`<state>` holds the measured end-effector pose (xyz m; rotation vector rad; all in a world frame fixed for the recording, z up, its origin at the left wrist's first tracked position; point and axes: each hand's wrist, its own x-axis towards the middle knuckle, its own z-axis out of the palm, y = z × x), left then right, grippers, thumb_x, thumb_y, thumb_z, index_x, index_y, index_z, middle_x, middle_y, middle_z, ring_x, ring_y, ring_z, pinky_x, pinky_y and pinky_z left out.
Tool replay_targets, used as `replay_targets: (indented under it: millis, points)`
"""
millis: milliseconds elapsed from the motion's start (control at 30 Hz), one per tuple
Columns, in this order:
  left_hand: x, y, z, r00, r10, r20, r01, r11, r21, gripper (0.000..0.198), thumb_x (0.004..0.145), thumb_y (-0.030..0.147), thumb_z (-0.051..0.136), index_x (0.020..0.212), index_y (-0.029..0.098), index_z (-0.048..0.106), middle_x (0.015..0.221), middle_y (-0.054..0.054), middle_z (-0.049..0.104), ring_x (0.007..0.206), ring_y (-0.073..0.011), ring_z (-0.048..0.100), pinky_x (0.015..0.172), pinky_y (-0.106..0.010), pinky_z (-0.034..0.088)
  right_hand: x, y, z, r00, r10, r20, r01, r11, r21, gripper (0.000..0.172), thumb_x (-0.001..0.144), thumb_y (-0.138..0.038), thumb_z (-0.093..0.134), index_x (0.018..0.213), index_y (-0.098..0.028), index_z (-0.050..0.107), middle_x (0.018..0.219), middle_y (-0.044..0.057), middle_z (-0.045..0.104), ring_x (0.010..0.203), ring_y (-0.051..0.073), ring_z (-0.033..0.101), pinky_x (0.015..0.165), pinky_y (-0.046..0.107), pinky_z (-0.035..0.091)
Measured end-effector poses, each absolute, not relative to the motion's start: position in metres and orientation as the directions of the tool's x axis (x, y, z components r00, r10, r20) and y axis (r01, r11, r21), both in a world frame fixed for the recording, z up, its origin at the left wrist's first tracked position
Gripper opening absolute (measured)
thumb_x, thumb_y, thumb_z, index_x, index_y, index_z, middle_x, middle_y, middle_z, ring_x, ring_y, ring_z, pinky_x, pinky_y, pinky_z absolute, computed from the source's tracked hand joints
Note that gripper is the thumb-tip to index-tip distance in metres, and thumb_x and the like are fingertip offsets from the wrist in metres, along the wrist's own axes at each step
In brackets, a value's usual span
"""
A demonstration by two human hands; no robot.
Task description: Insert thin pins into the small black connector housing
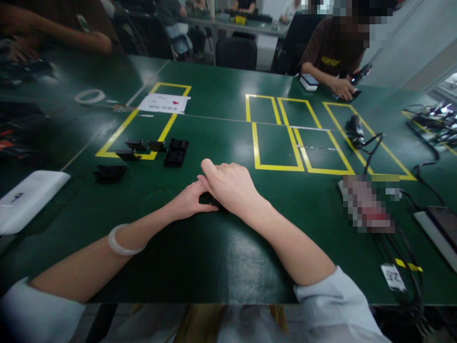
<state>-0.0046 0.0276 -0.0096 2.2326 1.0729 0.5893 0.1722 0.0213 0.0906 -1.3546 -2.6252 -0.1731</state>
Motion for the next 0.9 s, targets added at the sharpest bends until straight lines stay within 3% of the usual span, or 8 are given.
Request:
replay_targets:
  millis: [233, 433, 700, 900]
  points:
    - [-0.0052, 0.0281, -0.0121, 0.589, 0.794, 0.150, 0.528, -0.518, 0.673, 0.039, 0.076, 0.041, 0.076, 0.107, 0.020, 0.064, 0.121, -0.008, 0.061, 0.117, -0.0298, 0.055, 0.102, -0.046, 0.040, 0.1724, 0.0212, 0.0898, -0.571, 0.792, 0.215, 0.813, 0.583, 0.014, 0.022, 0.097, -0.026, 0.033, 0.101, -0.019, 0.053, 0.077, 0.002, 0.068, 0.064, 0.012, 0.057, 0.057, 0.027, 0.023]
    - [-0.0049, 0.0275, -0.0105, 0.573, 0.810, 0.127, 0.552, -0.496, 0.671, 0.042, 0.075, 0.042, 0.076, 0.109, 0.020, 0.064, 0.120, -0.008, 0.061, 0.115, -0.0306, 0.056, 0.100, -0.047, 0.041, 0.1722, 0.0205, 0.0906, -0.577, 0.782, 0.235, 0.809, 0.588, 0.027, 0.029, 0.099, -0.036, 0.032, 0.096, -0.018, 0.055, 0.076, 0.003, 0.068, 0.064, 0.013, 0.057, 0.058, 0.028, 0.023]
    - [-0.0043, 0.0276, -0.0082, 0.591, 0.794, 0.141, 0.529, -0.514, 0.676, 0.040, 0.075, 0.039, 0.077, 0.108, 0.020, 0.065, 0.121, -0.008, 0.062, 0.118, -0.0300, 0.054, 0.103, -0.047, 0.039, 0.1711, 0.0204, 0.0917, -0.565, 0.799, 0.206, 0.817, 0.576, 0.006, 0.023, 0.096, -0.022, 0.033, 0.103, -0.018, 0.054, 0.081, 0.003, 0.068, 0.067, 0.012, 0.058, 0.058, 0.027, 0.025]
    - [-0.0054, 0.0277, -0.0095, 0.586, 0.800, 0.130, 0.537, -0.503, 0.678, 0.043, 0.075, 0.040, 0.076, 0.111, 0.021, 0.064, 0.122, -0.008, 0.061, 0.119, -0.0304, 0.054, 0.103, -0.046, 0.040, 0.1716, 0.0205, 0.0931, -0.538, 0.821, 0.192, 0.839, 0.543, 0.030, 0.029, 0.099, -0.036, 0.032, 0.100, -0.019, 0.055, 0.078, 0.004, 0.069, 0.065, 0.014, 0.058, 0.057, 0.028, 0.024]
